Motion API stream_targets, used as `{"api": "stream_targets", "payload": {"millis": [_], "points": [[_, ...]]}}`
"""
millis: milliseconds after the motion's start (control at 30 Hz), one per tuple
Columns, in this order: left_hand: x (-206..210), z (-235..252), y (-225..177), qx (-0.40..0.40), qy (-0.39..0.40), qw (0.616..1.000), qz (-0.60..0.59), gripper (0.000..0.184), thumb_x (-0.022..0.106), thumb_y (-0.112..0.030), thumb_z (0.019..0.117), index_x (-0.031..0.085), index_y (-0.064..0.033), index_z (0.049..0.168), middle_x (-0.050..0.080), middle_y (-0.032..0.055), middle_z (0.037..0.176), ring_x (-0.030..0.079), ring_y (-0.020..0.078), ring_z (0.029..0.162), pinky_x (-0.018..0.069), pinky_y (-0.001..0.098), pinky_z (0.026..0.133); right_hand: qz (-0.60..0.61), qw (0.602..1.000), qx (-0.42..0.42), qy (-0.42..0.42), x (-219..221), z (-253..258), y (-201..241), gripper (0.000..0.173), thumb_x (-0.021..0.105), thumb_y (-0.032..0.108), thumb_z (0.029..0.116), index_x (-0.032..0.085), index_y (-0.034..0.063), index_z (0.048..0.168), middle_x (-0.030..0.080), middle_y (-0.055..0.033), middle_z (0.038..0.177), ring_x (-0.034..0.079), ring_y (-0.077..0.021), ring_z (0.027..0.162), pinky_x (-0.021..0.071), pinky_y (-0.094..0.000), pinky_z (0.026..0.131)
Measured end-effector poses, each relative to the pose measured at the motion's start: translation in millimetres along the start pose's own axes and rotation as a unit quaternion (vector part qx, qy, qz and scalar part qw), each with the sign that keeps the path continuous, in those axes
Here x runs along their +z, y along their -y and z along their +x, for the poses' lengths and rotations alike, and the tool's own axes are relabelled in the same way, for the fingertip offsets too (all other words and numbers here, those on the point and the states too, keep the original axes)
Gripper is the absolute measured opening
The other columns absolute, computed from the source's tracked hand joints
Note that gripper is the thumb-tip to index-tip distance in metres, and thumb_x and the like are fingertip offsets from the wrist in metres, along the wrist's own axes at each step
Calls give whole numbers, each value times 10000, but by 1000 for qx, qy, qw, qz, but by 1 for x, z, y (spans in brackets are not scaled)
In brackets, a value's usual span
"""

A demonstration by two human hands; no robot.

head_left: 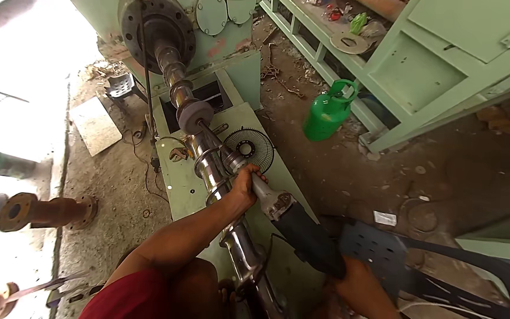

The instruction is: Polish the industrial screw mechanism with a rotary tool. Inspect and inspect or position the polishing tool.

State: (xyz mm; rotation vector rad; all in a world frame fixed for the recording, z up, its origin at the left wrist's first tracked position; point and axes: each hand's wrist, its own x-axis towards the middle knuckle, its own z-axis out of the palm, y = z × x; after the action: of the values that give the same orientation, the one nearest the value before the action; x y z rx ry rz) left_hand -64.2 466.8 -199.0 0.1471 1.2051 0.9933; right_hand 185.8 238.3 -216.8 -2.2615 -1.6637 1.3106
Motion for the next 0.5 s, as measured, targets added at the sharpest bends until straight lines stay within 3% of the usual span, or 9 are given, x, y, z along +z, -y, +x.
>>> {"api": "stream_targets", "payload": {"millis": [500], "points": [[19,36,14,-12,-49,996,71,116,608,-99,902,522,-89,979,546,62,711,572,188,557,550,362,555,78,997,10,26,11,23,-13,325,808,279,782,726,73,1019,732,-124,887,722,-301,870,564,-594,806]]}}
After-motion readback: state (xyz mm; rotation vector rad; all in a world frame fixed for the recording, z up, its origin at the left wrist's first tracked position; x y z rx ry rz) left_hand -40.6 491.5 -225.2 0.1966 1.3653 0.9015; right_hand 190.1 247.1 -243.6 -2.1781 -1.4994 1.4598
